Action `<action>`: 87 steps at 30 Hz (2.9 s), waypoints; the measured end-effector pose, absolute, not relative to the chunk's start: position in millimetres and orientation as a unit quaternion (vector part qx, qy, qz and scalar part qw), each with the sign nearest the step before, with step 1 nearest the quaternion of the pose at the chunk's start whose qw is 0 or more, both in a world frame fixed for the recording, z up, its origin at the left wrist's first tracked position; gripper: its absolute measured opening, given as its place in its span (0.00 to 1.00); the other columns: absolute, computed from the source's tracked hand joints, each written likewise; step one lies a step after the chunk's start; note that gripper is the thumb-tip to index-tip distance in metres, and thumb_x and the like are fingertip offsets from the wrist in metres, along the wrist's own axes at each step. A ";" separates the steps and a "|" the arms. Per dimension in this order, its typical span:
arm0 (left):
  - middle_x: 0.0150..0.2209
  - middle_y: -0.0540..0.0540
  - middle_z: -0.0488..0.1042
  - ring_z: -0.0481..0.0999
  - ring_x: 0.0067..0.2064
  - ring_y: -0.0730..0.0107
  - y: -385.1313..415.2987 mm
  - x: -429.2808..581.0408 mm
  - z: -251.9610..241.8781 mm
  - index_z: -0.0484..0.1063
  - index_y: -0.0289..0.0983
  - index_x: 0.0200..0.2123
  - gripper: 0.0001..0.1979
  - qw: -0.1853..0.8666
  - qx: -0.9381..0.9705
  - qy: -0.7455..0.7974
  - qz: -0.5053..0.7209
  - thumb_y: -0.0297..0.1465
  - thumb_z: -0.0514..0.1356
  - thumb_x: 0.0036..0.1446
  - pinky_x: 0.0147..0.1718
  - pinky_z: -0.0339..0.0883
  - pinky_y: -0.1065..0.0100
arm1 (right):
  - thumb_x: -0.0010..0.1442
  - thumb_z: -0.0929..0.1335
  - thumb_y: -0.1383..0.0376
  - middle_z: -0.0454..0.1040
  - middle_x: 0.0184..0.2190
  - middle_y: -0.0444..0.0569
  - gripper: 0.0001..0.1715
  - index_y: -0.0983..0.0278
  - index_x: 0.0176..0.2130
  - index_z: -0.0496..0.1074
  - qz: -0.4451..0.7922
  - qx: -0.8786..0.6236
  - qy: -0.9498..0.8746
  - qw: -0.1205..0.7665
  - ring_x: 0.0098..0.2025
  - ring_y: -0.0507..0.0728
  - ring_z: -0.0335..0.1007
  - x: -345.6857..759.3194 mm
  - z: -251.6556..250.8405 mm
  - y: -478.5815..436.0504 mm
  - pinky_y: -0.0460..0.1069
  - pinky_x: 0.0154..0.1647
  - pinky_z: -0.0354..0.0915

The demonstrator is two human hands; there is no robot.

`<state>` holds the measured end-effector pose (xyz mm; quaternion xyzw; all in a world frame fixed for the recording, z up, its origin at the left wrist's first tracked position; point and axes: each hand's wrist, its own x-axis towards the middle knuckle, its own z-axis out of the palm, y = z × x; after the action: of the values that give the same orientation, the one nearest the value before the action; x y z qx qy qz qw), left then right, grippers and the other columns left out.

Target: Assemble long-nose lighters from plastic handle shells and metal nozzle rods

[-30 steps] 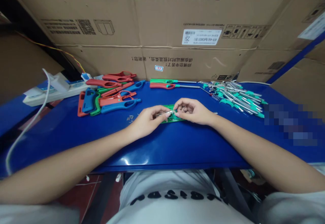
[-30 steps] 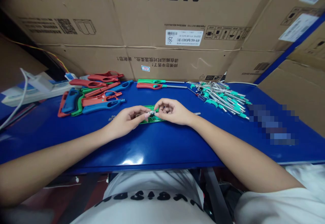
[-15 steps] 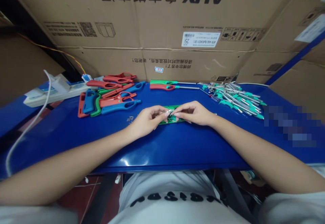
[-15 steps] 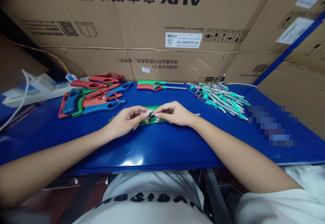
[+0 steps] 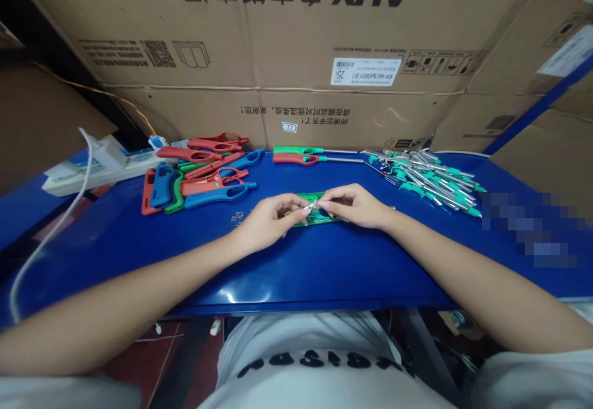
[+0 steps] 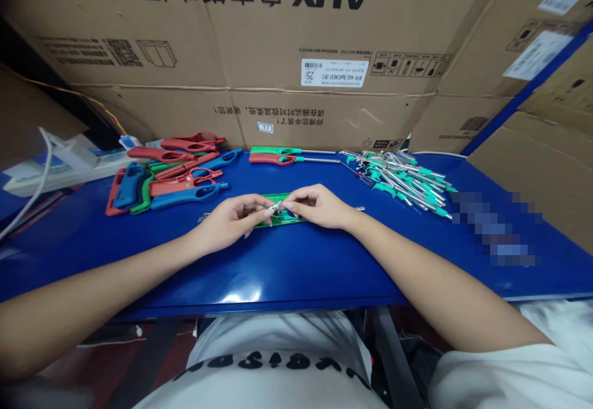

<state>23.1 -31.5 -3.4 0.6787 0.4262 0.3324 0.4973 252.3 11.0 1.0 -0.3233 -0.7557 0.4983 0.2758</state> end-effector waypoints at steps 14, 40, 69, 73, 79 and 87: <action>0.32 0.46 0.77 0.66 0.24 0.77 -31.8 22.4 -4.2 0.74 0.34 0.46 0.22 0.494 0.684 0.421 0.332 0.46 0.64 0.59 0.20 0.60 0.74 | 0.59 0.71 0.48 0.67 0.21 0.40 0.25 0.69 0.38 0.78 0.493 -0.312 -0.762 0.281 0.21 0.47 0.54 252.5 -0.1 10.9 0.45 0.22 0.53; 0.33 0.45 0.78 0.70 0.26 0.76 -30.5 21.9 -7.4 0.75 0.32 0.46 0.21 0.482 0.693 0.424 0.329 0.45 0.63 0.60 0.22 0.61 0.76 | 0.59 0.71 0.47 0.71 0.26 0.46 0.26 0.69 0.37 0.78 0.477 -0.324 -0.770 0.274 0.26 0.49 0.59 251.9 -4.2 12.9 0.46 0.28 0.57; 0.36 0.43 0.81 0.79 0.36 0.67 -32.2 25.3 -11.7 0.77 0.32 0.43 0.20 0.474 0.691 0.421 0.348 0.44 0.63 0.61 0.39 0.70 0.68 | 0.60 0.70 0.48 0.67 0.22 0.42 0.24 0.68 0.34 0.76 0.463 -0.340 -0.769 0.281 0.24 0.49 0.58 245.8 -6.2 6.1 0.46 0.26 0.56; 0.34 0.43 0.81 0.79 0.36 0.67 -32.8 26.4 -11.8 0.78 0.33 0.41 0.19 0.470 0.690 0.429 0.345 0.45 0.63 0.60 0.38 0.70 0.68 | 0.60 0.70 0.49 0.67 0.21 0.42 0.23 0.68 0.33 0.75 0.462 -0.340 -0.768 0.285 0.24 0.49 0.58 243.0 -6.4 5.3 0.46 0.25 0.56; 0.34 0.43 0.81 0.76 0.30 0.70 -31.0 25.8 -6.3 0.77 0.32 0.44 0.23 0.483 0.677 0.441 0.337 0.47 0.65 0.58 0.28 0.69 0.71 | 0.56 0.72 0.46 0.68 0.22 0.42 0.26 0.68 0.33 0.75 0.507 -0.345 -0.740 0.275 0.23 0.47 0.57 244.1 -0.4 11.3 0.45 0.24 0.55; 0.32 0.44 0.80 0.67 0.22 0.77 -29.3 23.5 -6.8 0.79 0.31 0.46 0.26 0.483 0.674 0.451 0.329 0.49 0.66 0.56 0.20 0.63 0.74 | 0.52 0.74 0.43 0.64 0.19 0.38 0.29 0.67 0.33 0.72 0.534 -0.370 -0.701 0.292 0.20 0.46 0.52 246.0 -2.1 13.9 0.45 0.21 0.49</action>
<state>23.5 -29.3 -6.8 0.6742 0.4515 0.3285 0.4834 246.0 13.9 -2.1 -0.3705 -0.7013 0.5342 0.2925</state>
